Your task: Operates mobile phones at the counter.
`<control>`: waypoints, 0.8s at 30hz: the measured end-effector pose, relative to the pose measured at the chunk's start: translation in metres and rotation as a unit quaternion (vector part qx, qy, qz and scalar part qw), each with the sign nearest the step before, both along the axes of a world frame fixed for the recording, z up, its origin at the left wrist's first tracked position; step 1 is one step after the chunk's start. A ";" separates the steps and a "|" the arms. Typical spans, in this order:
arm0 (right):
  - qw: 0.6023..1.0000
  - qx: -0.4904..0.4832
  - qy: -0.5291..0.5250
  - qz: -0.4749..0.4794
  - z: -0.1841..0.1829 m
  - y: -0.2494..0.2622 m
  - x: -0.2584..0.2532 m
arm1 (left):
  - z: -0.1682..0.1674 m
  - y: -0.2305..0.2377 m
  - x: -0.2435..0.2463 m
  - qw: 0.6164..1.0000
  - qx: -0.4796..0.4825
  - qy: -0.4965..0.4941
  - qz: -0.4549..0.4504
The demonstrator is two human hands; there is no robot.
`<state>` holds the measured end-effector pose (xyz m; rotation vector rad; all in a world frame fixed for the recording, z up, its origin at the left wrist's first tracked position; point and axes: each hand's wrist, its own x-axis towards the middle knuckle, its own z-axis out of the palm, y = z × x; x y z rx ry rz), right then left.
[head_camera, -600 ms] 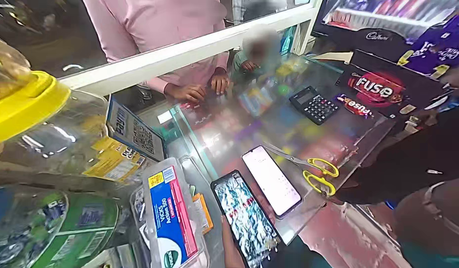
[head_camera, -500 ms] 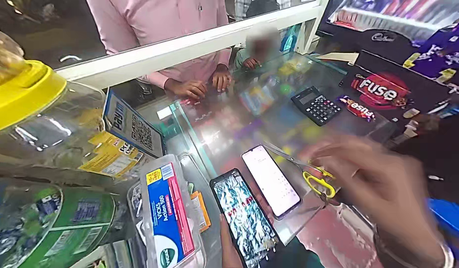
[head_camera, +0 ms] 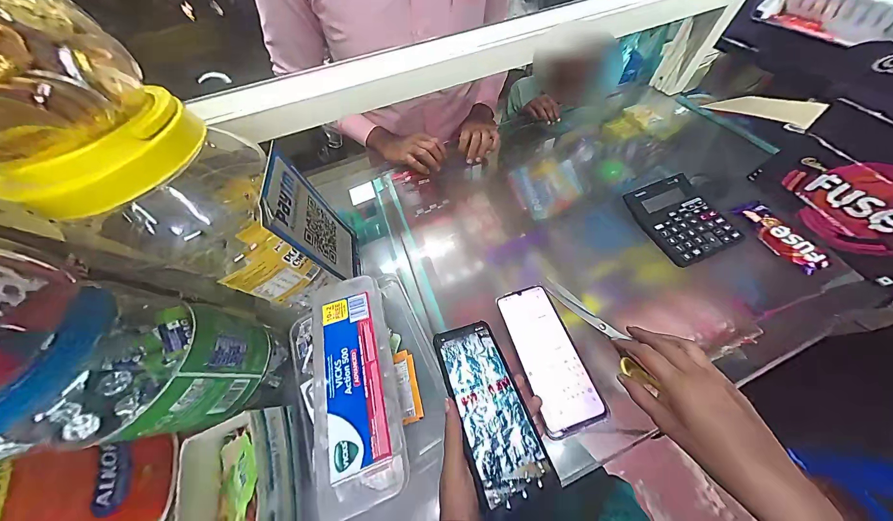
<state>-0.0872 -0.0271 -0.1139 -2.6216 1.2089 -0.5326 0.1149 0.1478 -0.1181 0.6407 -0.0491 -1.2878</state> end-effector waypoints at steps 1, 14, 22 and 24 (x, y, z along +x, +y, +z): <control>1.000 0.004 -0.004 0.007 -0.002 -0.005 -0.002 | 0.000 -0.001 -0.001 1.000 0.001 0.009 0.005; 0.995 -0.015 -0.087 0.043 0.002 -0.065 -0.010 | 0.008 -0.051 -0.031 0.999 0.021 0.017 0.046; 0.971 0.010 -0.198 0.134 -0.010 -0.051 -0.001 | 0.019 -0.055 -0.024 0.911 0.256 -0.310 0.094; 0.966 0.018 -0.217 0.137 -0.011 -0.049 -0.002 | 0.014 -0.051 -0.020 0.866 0.241 -0.432 0.080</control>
